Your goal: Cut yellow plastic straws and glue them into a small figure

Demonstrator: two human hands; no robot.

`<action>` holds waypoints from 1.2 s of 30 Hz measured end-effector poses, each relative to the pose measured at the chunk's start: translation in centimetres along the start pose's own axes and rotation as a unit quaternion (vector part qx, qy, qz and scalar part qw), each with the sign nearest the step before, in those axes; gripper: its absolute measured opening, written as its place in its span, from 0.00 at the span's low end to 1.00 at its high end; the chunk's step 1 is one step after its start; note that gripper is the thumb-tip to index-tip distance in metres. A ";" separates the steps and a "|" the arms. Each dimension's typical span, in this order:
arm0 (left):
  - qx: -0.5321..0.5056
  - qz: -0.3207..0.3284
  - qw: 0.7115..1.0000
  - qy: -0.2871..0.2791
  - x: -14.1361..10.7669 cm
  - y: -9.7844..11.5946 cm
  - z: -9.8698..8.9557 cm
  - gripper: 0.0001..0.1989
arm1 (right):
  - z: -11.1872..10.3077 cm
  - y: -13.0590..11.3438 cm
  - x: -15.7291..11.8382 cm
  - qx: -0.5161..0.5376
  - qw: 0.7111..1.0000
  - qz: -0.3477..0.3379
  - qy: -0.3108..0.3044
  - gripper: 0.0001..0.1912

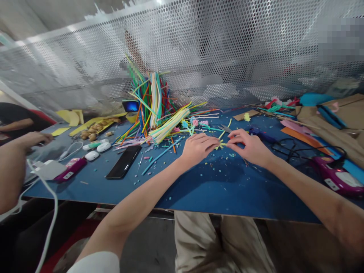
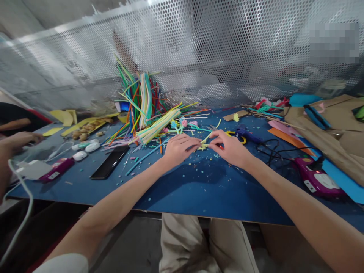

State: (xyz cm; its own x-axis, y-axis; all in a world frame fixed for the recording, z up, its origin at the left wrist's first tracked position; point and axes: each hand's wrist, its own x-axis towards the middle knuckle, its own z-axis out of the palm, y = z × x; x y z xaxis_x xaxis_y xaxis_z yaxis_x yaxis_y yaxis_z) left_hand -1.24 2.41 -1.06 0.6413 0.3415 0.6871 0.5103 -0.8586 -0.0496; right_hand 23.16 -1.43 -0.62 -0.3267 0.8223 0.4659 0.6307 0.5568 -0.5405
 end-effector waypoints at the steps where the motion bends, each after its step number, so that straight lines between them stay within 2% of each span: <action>1: -0.008 -0.008 1.000 0.002 0.1 0.1 0.1 0.08 | 0.0 0.0 0.0 0.000 1.000 0.001 0.000 0.15; 9: -0.052 -0.063 0.997 0.015 0.6 0.6 -0.6 0.08 | -0.1 0.4 0.1 0.000 1.000 0.013 0.018 0.14; 16: -0.061 -0.086 0.994 0.040 0.3 0.4 -0.6 0.08 | -0.3 1.9 0.6 0.002 0.993 0.074 0.092 0.16; 20: -0.102 -0.114 0.987 0.048 0.4 0.5 -0.6 0.10 | -0.4 2.6 0.8 0.010 0.990 0.099 0.102 0.17; 22: -0.146 -0.155 0.975 0.061 0.6 0.7 -0.6 0.11 | -0.5 2.7 0.8 0.015 0.989 0.106 0.102 0.17; 28: -0.269 -0.285 0.915 0.092 0.7 0.7 -0.5 0.18 | -0.5 2.7 0.8 0.024 0.990 0.107 0.093 0.21; 31: -0.298 -0.307 0.899 0.095 0.7 0.5 -0.4 0.20 | -0.4 2.7 0.8 0.025 0.990 0.104 0.092 0.22; 36: -0.320 -0.317 0.889 0.085 0.6 0.3 0.2 0.19 | -0.5 2.9 0.7 0.025 0.990 0.107 0.087 0.21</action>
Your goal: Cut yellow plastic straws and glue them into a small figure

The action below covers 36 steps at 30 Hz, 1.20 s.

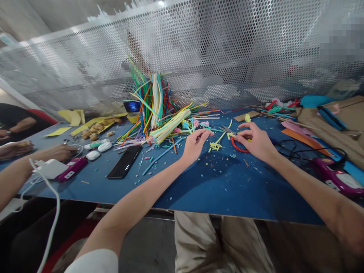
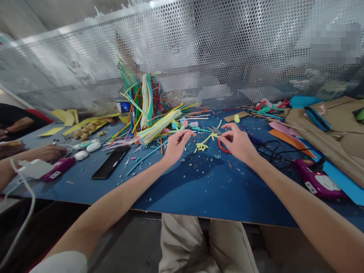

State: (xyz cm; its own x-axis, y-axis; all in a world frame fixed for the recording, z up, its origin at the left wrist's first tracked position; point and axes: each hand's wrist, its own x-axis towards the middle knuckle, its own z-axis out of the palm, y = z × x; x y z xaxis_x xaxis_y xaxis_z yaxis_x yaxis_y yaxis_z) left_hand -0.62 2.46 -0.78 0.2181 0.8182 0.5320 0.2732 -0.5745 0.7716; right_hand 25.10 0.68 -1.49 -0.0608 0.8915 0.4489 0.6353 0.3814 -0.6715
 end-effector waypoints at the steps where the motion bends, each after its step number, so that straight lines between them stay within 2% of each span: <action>1: -0.003 -0.003 1.000 -0.006 0.0 -0.1 0.1 0.18 | 0.0 0.0 0.0 -0.002 1.000 0.001 -0.002 0.21; 15: 0.009 -0.002 0.998 -0.066 0.0 -0.6 0.1 0.19 | 0.1 0.2 0.0 -0.003 1.000 -0.011 -0.017 0.21; 18: 0.051 0.031 0.995 -0.076 0.0 -0.5 -0.1 0.17 | 0.0 0.2 0.0 -0.031 0.999 -0.017 -0.041 0.21; 22: 0.103 0.116 0.983 -0.096 -0.2 -0.1 -0.1 0.13 | 0.0 0.5 0.0 -0.071 0.995 -0.022 -0.061 0.22; 27: 0.105 0.216 0.960 -0.146 -0.4 -0.1 0.4 0.07 | 0.1 0.4 0.0 -0.061 0.995 -0.029 -0.076 0.21; 30: 0.104 0.230 0.956 -0.151 -0.4 -0.3 0.6 0.06 | 0.0 0.1 -0.1 -0.043 0.995 -0.031 -0.080 0.21; 36: 0.111 0.209 0.960 -0.153 -0.4 -0.5 0.5 0.06 | 0.0 0.0 0.0 -0.038 0.995 -0.029 -0.087 0.22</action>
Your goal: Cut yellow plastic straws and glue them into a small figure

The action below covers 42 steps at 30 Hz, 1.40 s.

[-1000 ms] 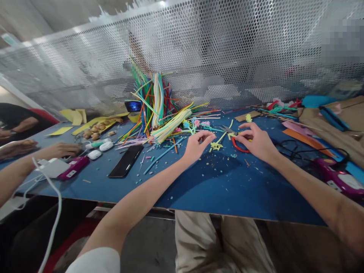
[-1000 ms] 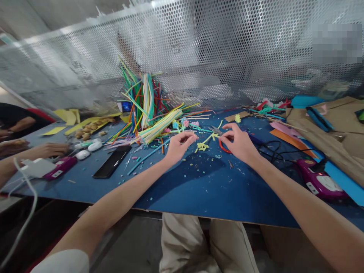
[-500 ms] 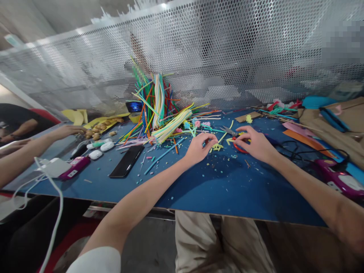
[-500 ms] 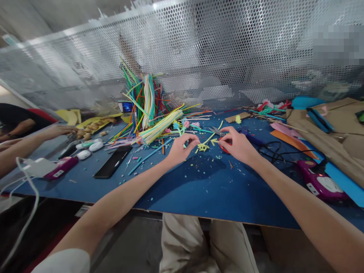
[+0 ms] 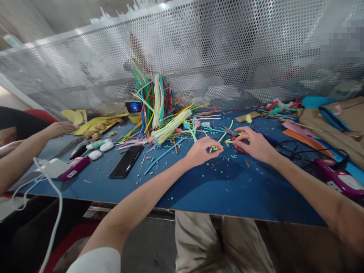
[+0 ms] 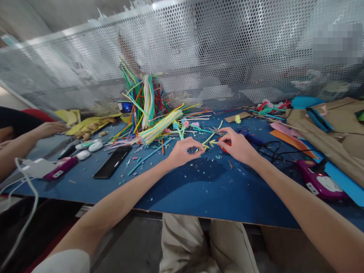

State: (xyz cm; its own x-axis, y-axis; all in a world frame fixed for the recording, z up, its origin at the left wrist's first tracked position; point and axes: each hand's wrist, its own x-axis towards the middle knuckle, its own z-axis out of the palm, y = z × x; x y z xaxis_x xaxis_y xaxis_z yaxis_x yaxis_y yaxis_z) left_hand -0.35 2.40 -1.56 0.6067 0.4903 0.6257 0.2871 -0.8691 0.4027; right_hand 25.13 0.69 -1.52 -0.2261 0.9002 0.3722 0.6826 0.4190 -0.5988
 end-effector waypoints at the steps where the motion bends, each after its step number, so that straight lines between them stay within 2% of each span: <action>1: 0.002 -0.004 1.000 -0.002 0.0 0.0 0.0 0.06 | 0.0 0.0 0.0 0.000 1.000 -0.003 -0.001 0.23; 6: -0.008 0.010 1.000 -0.003 0.0 0.3 -0.1 0.04 | -0.1 -0.3 -0.1 -0.004 1.000 -0.013 -0.028 0.23; 10: -0.020 0.019 0.999 0.023 0.0 0.6 -0.3 0.05 | -0.2 -0.6 -0.2 -0.004 0.997 -0.039 -0.066 0.22; 13: -0.025 -0.012 0.999 0.042 0.0 0.7 -0.4 0.05 | -0.5 -0.8 -0.2 -0.003 0.992 -0.061 -0.111 0.20; 19: -0.039 -0.085 0.994 0.063 -0.1 0.6 -0.4 0.05 | -0.6 -1.0 -0.3 0.021 0.982 -0.070 -0.172 0.24; 24: -0.042 -0.131 0.987 0.076 0.0 0.6 -0.4 0.06 | -0.1 0.0 -0.2 -0.007 0.969 -0.124 -0.215 0.20; 27: -0.049 -0.145 0.985 0.083 0.0 0.5 -0.4 0.08 | 0.1 0.3 -0.2 -0.050 0.967 -0.168 -0.184 0.19; 31: -0.074 -0.145 0.983 0.087 0.0 0.5 -0.2 0.09 | 0.2 -0.6 -0.4 -0.062 0.971 -0.206 -0.103 0.10; 34: -0.093 -0.141 0.982 0.081 -0.1 0.6 0.1 0.15 | 0.4 -1.8 -0.6 -0.015 0.982 -0.189 -0.027 0.08; 36: -0.078 -0.132 0.986 0.066 -0.2 0.7 0.3 0.12 | 0.7 -2.5 -0.7 0.020 0.985 -0.172 0.002 0.08; 42: -0.057 -0.091 0.994 0.030 -0.3 0.9 0.6 0.11 | 1.6 -3.4 -0.8 0.115 0.987 -0.114 0.015 0.08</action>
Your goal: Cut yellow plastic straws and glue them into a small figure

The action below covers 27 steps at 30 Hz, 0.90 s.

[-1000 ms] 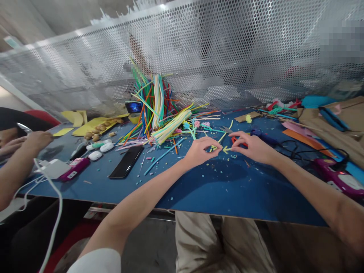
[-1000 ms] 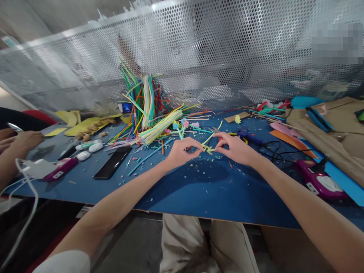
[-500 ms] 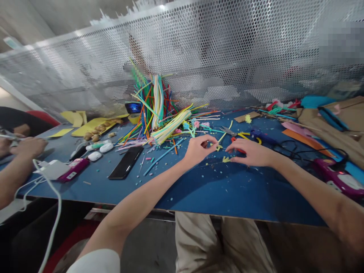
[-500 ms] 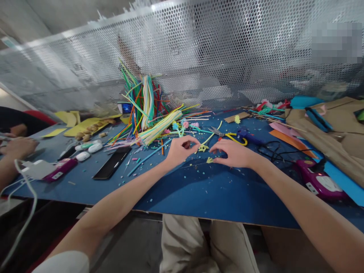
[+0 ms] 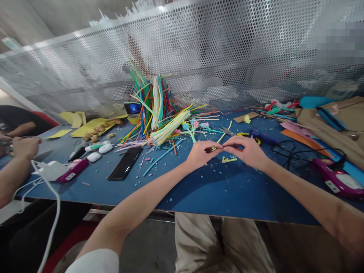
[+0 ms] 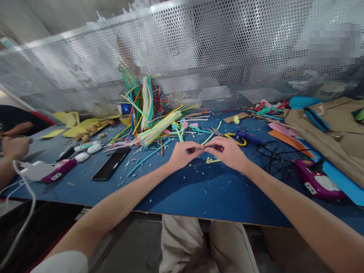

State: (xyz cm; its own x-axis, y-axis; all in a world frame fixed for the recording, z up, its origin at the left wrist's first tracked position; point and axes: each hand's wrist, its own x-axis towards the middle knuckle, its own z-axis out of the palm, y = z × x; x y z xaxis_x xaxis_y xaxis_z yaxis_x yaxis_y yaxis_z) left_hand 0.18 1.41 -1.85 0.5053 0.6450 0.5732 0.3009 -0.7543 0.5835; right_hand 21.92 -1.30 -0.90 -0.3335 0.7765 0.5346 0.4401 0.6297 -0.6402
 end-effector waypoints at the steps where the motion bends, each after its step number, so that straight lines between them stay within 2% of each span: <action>1: 0.004 0.005 1.000 0.000 0.0 0.0 0.1 0.11 | 0.1 0.1 0.0 0.010 1.000 0.016 0.001 0.09; 4: 0.020 0.024 0.999 0.006 -0.2 0.0 0.2 0.11 | 0.0 0.3 0.0 0.037 0.997 0.066 -0.005 0.10; 7: 0.045 0.076 0.996 0.019 -0.4 -0.3 0.3 0.11 | -0.1 0.4 -0.1 0.082 0.991 0.110 -0.011 0.12; 12: 0.097 0.143 0.985 0.013 -0.5 -1.1 0.2 0.14 | 0.1 0.4 -0.1 0.148 0.976 0.161 0.016 0.13; 19: 0.145 0.173 0.974 0.010 -0.5 -1.2 0.0 0.18 | 0.1 0.2 -0.3 0.196 0.965 0.172 0.027 0.15; 27: 0.226 0.224 0.948 0.014 -0.4 -1.1 -0.5 0.20 | -0.1 0.6 -0.6 0.148 0.979 0.132 0.048 0.13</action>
State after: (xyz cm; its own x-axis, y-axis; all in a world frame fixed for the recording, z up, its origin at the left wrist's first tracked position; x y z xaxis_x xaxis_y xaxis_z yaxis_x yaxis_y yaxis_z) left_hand -0.78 2.03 -2.41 0.6441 0.2457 0.7244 0.3803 -0.9245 -0.0246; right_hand 22.45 -1.32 -1.57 -0.1547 0.9162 0.3696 0.2340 0.3974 -0.8873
